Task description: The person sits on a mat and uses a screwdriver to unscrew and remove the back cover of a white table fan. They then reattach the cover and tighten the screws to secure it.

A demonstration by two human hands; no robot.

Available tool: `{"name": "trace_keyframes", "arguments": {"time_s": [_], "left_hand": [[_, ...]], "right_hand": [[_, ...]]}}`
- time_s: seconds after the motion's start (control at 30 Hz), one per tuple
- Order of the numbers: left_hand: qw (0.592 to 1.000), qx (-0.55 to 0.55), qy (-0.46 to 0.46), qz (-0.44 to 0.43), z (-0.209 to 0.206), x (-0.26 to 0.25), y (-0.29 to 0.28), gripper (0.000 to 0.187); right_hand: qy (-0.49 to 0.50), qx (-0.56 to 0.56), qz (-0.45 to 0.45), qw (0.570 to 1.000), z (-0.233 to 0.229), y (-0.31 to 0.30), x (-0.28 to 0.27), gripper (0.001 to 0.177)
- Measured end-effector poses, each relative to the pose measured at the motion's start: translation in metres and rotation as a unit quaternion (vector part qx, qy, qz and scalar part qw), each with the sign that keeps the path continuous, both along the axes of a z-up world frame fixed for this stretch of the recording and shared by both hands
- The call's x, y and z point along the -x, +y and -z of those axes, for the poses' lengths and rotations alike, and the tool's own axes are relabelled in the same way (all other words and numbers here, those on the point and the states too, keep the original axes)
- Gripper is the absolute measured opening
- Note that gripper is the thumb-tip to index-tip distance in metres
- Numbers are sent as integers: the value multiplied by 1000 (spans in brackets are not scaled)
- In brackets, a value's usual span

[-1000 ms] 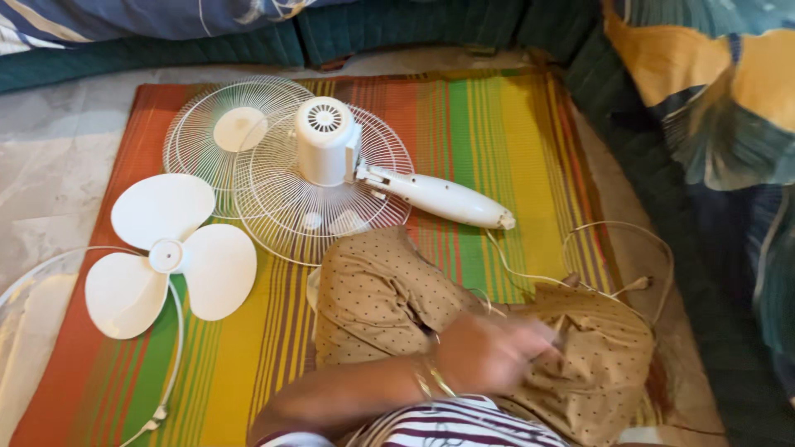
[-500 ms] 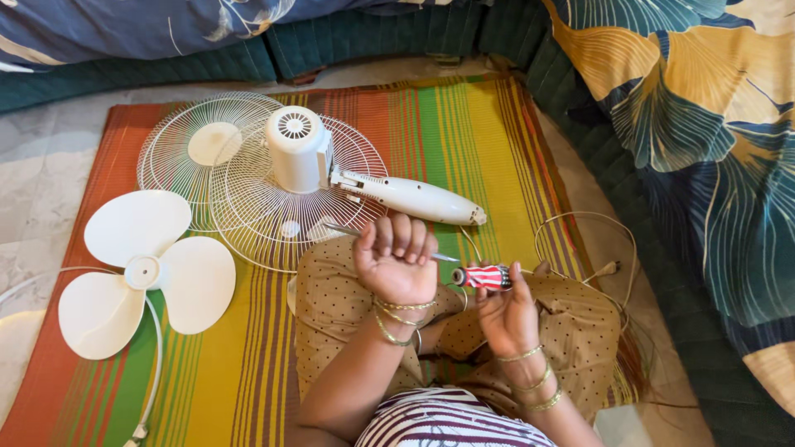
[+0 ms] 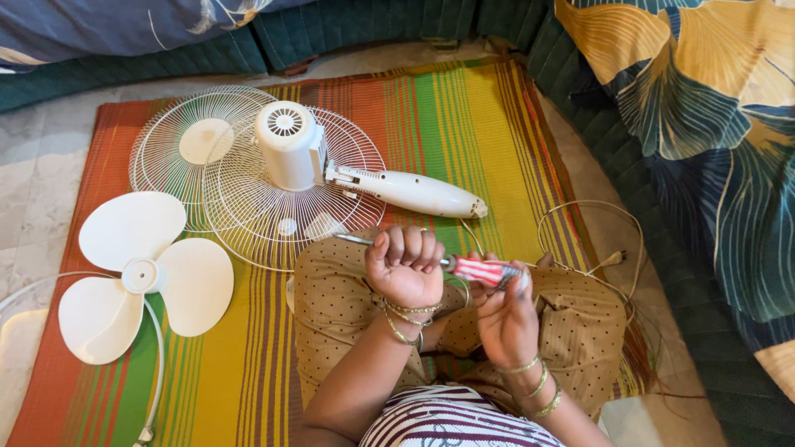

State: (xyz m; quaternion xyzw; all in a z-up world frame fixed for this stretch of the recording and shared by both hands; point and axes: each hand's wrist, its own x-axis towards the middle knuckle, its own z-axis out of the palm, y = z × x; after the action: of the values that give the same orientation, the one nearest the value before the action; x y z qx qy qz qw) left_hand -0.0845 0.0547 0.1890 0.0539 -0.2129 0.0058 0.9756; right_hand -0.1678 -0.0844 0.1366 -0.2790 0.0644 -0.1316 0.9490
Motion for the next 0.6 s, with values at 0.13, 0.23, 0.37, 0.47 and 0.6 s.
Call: {"name": "trace_keyframes", "arguments": {"time_s": [0.13, 0.23, 0.37, 0.47, 0.6], "left_hand": [[993, -6, -56, 108, 12, -14, 18, 47], [959, -196, -145, 146, 26, -21, 19, 49], [826, -476, -268, 137, 30, -3, 4, 44], [777, -588, -213, 68, 17, 3, 6, 34], [915, -402, 25, 2, -9, -12, 3, 46]], "right_hand": [[-92, 223, -9, 970, 20, 4, 16, 46], [57, 384, -156, 908, 53, 1, 25, 49], [-12, 274, -259, 926, 93, 15, 45, 35], [76, 246, -167, 952, 89, 10, 30, 38], [-28, 747, 102, 656, 38, -7, 7, 43]]}}
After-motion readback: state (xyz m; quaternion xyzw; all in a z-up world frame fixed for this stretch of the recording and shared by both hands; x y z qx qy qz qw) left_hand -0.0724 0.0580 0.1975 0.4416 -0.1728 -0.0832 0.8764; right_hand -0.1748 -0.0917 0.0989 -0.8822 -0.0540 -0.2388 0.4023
